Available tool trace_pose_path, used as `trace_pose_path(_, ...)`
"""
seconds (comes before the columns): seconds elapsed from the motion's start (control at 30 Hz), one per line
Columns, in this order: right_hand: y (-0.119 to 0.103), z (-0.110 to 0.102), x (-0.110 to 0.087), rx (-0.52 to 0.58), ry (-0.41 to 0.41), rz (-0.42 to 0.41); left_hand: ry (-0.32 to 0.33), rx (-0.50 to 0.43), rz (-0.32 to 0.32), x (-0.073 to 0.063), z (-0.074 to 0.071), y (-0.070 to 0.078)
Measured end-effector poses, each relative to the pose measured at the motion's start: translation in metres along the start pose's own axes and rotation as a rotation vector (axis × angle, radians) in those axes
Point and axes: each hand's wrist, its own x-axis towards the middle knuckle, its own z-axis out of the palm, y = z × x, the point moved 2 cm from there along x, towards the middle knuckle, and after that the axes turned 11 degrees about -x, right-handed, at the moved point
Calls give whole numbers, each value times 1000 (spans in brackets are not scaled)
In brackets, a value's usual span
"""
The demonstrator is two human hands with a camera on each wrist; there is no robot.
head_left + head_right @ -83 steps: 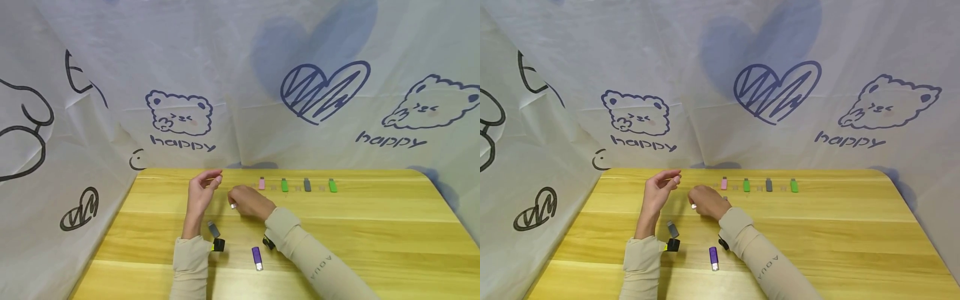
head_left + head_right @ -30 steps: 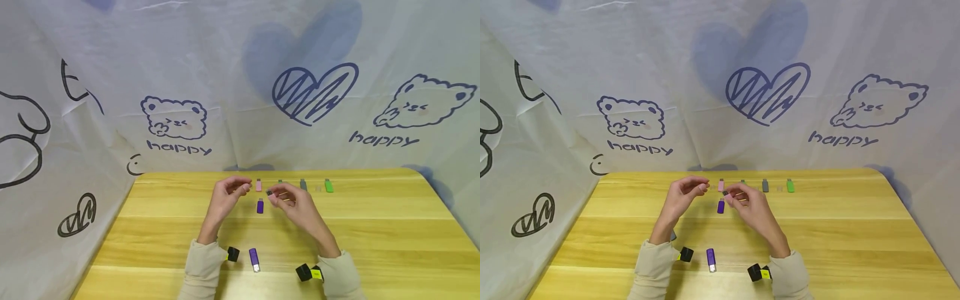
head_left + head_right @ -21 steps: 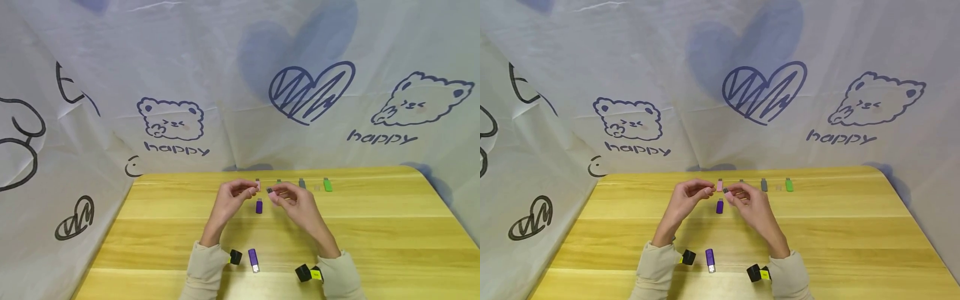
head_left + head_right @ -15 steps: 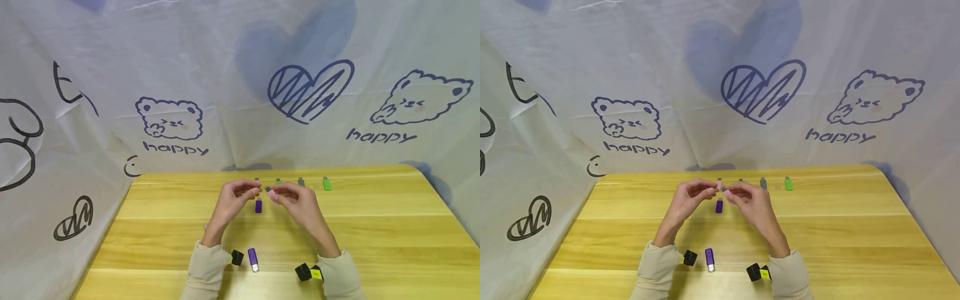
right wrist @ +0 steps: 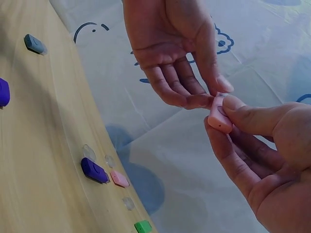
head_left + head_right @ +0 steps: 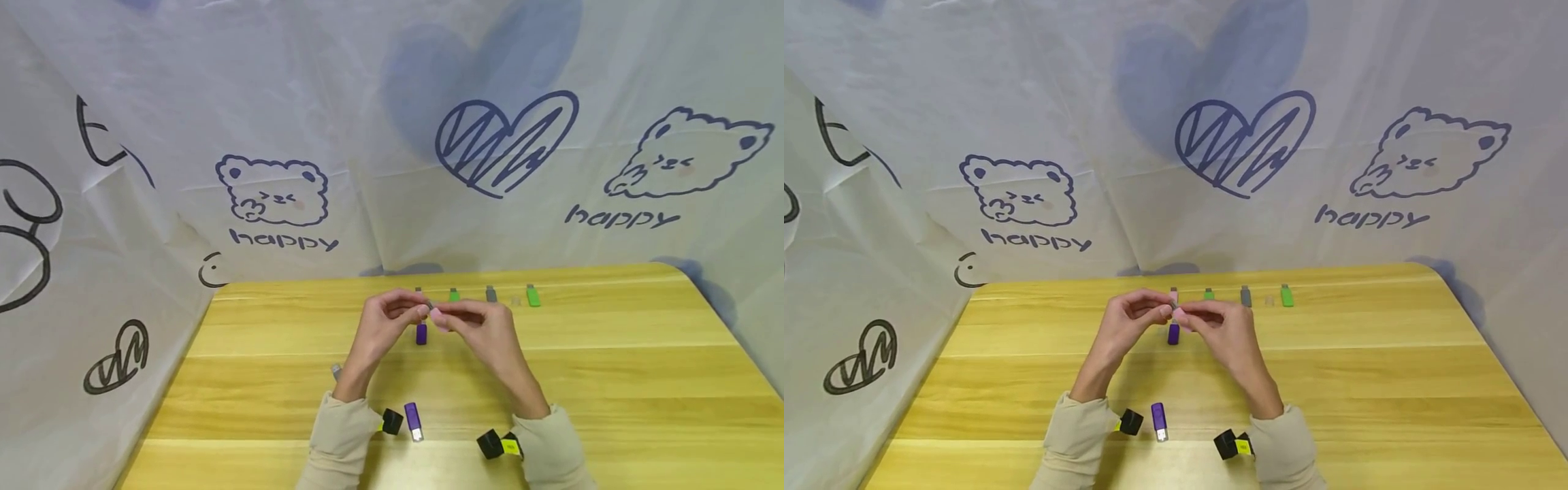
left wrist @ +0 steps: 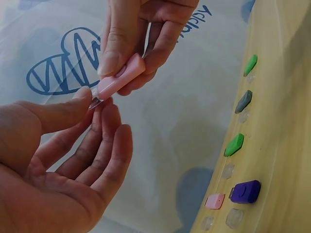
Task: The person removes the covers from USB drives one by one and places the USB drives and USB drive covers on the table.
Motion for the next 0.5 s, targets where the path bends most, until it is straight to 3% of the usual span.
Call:
trace_pose_path(0.23,-2,3,1,56,7,14,49,-23,22,1,2,-1)
trace_pose_path(0.5,-4,4,1,71,-3,7,52,-21,21,0,3,0)
